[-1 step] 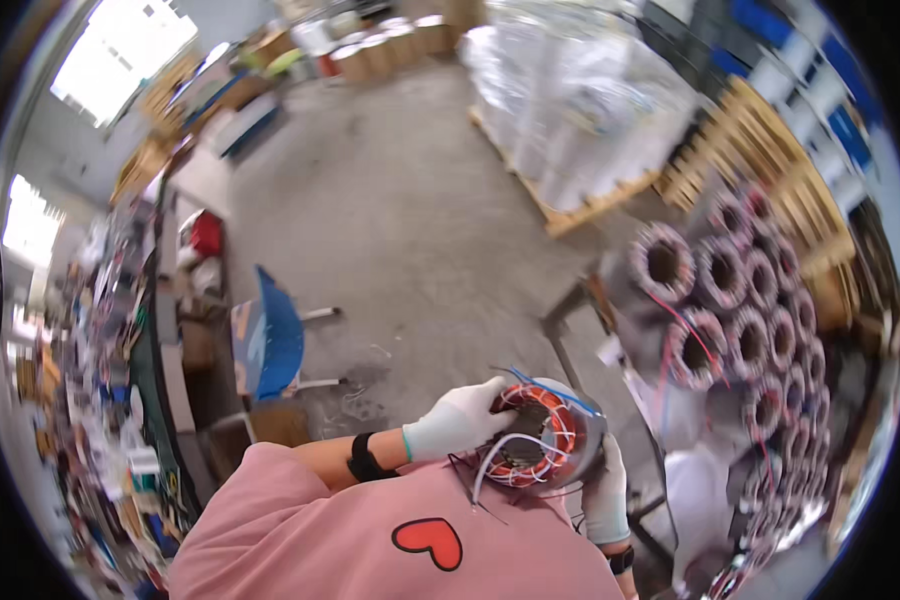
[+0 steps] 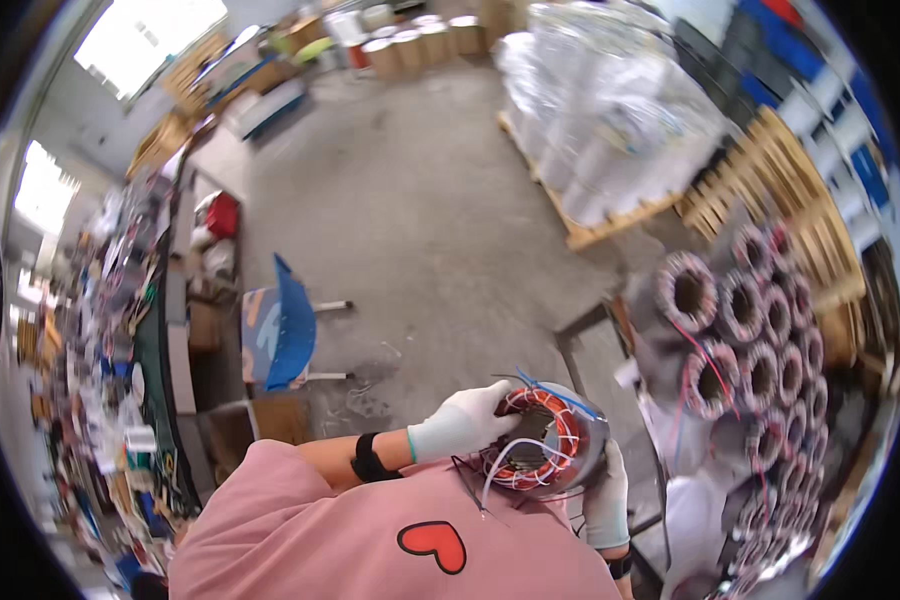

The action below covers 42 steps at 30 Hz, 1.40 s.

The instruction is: Assembling and finishing electric motor stators by hammering components into place, scraping insulation, and trimming wires.

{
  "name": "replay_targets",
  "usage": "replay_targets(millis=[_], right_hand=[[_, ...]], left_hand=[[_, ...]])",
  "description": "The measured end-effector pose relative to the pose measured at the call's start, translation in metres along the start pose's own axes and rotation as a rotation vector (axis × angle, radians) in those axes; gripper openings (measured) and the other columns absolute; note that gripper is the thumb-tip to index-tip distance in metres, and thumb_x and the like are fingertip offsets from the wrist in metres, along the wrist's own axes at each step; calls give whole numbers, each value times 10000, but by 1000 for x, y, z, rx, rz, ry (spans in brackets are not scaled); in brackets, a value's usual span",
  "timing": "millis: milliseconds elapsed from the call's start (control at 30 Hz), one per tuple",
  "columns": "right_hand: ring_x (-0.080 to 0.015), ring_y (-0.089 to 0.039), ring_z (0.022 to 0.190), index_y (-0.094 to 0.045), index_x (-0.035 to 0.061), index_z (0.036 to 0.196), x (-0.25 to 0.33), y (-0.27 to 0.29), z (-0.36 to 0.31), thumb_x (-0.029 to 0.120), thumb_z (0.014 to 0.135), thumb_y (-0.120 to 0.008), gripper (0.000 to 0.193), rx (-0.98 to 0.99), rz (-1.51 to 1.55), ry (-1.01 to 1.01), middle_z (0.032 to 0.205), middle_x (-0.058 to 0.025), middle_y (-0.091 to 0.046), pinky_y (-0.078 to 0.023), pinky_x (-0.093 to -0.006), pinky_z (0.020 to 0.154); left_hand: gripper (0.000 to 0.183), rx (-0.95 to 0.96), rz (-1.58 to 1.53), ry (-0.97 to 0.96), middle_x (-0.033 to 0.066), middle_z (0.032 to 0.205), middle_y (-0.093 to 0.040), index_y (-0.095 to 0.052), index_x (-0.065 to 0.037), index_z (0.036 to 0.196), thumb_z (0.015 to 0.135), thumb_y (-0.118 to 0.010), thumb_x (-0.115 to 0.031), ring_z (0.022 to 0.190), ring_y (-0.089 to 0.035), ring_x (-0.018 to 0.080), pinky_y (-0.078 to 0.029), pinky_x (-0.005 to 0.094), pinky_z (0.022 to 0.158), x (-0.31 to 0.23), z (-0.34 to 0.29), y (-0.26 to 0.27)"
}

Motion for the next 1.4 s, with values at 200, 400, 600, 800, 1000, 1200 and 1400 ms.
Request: replay_targets(millis=[200, 400, 600, 800, 1000, 1200, 1400], right_hand=[[-215, -592, 1266, -596, 41, 1374, -39, -208, 129, 354, 1061, -517, 449, 225, -286, -253, 1367, -74, -654, -415, -387, 1119], [-236, -580, 1287, -566, 42, 1405, -100, -432, 292, 336, 1064, -498, 455, 445, -534, -452, 1396, -96, -627, -418, -416, 1135], [-217, -629, 1211, -600, 50, 1364, -184, -690, 398, 306, 1070, -510, 400, 817, -828, -607, 1327, -75, -673, -452, -389, 1087], [-179, -650, 1146, -624, 36, 1296, -296, -889, 450, 290, 1073, -507, 358, 957, -1051, -710, 1267, -65, -690, -492, -365, 1013], [-183, -661, 1101, -626, 64, 1285, -415, -1051, 499, 313, 1064, -519, 349, 1055, -1265, -870, 1225, -44, -694, -523, -369, 950], [-167, -633, 1059, -640, 68, 1241, -554, -1189, 490, 319, 1044, -566, 327, 1269, -1415, -1006, 1169, -30, -684, -506, -356, 902], [-161, -612, 1005, -639, 43, 1239, -700, -1272, 453, 333, 1006, -629, 373, 1408, -1705, -982, 1133, -33, -667, -506, -352, 896]], left_hand=[[420, -310, -185, 161, 222, 1029, -720, -588, -56, 1195, 934, -671, -375, 982, -696, 414, -540, 476, 855, 122, -18, 179], [455, -620, -427, 348, 203, 1086, -723, -589, -72, 1271, 951, -666, -386, 1016, -695, 396, -538, 453, 875, 238, -14, 344], [489, -947, -632, 523, 231, 1081, -714, -570, -23, 1254, 956, -673, -397, 1018, -686, 413, -528, 461, 875, 323, -37, 498], [462, -1240, -711, 641, 226, 1050, -713, -573, -49, 1251, 962, -666, -397, 1004, -684, 421, -528, 477, 864, 425, -61, 637], [463, -1386, -814, 757, 224, 1058, -720, -576, -53, 1267, 959, -659, -388, 998, -688, 423, -530, 485, 858, 499, -96, 744], [442, -1682, -1014, 934, 222, 1053, -715, -591, -18, 1224, 965, -666, -367, 979, -711, 377, -551, 421, 853, 563, -144, 813], [365, -2018, -1104, 1007, 193, 975, -710, -612, -3, 1146, 950, -685, -302, 921, -718, 331, -557, 397, 793, 611, -208, 837]])
Point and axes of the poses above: each hand's wrist, its own z-axis towards the middle knuckle, its own y-axis out of the back of the hand, x = y × z, the point moved 8 cm from there along z, towards the middle knuckle
